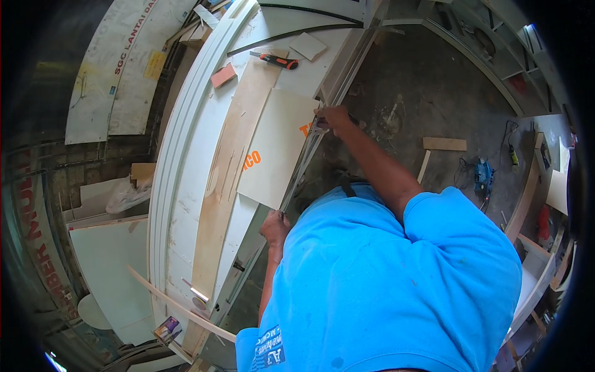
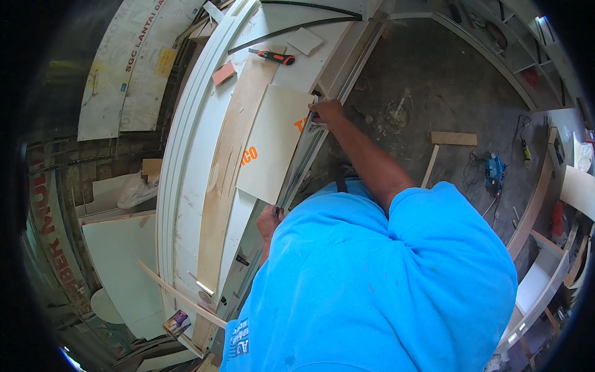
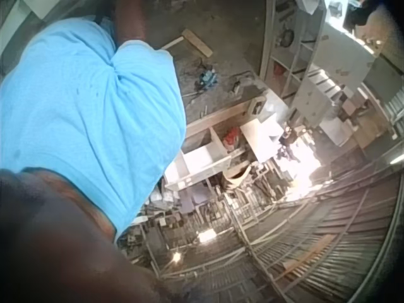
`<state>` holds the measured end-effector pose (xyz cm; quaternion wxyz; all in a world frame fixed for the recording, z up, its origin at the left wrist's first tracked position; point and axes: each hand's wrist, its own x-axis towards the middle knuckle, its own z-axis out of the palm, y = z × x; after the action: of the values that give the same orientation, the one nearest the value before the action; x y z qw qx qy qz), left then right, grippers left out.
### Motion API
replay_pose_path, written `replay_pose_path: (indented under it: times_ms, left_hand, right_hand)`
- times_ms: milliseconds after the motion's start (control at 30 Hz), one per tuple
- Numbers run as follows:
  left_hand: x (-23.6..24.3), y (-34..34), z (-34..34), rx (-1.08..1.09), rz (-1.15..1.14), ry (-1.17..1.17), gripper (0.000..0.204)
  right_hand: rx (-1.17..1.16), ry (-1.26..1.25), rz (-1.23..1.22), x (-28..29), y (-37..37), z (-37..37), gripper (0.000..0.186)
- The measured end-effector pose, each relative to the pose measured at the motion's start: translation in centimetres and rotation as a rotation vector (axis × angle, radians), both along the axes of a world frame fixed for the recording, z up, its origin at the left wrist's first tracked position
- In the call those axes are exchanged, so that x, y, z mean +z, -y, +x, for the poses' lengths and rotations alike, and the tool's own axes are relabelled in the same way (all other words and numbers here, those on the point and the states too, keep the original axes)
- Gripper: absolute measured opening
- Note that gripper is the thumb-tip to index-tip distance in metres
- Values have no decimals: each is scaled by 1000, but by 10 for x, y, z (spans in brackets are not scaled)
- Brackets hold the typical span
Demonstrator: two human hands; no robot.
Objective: The person applies white edging tape to the edge of a board, presses it down, uses a sanding block to smooth the edges, and trims the excess tape with a utility knife.
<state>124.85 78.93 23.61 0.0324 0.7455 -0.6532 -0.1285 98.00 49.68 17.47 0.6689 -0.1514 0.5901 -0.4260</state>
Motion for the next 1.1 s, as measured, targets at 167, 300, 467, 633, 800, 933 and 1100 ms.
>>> replay_pose_path:
  times_ms: [167, 300, 467, 633, 800, 933, 1100]
  left_hand:
    - [0, -1, -1, 0, -2, -12, 13]
    - [-2, -1, 0, 15, 21, 5, 13]
    - [-1, 0, 0, 29, 30, -2, 14]
    - [-4, -1, 1, 46, 32, -16, 13]
    - [-2, 1, 0, 47, 58, -17, 13]
    - [0, 1, -3, 67, 54, -33, 13]
    - [0, 2, -3, 60, 47, -47, 12]
  right_hand:
    - [8, 46, 9, 1, 1, 0, 31]
    - [-12, 29, -10, -3, 2, 2, 32]
    - [0, 17, -17, -6, 0, 7, 32]
    - [-35, -53, -37, -7, -3, 15, 31]
    - [-27, -95, -40, -17, 1, 18, 32]
    - [-60, -160, -50, -28, 4, 23, 28]
    - [-37, -152, -81, -30, 2, 21, 25]
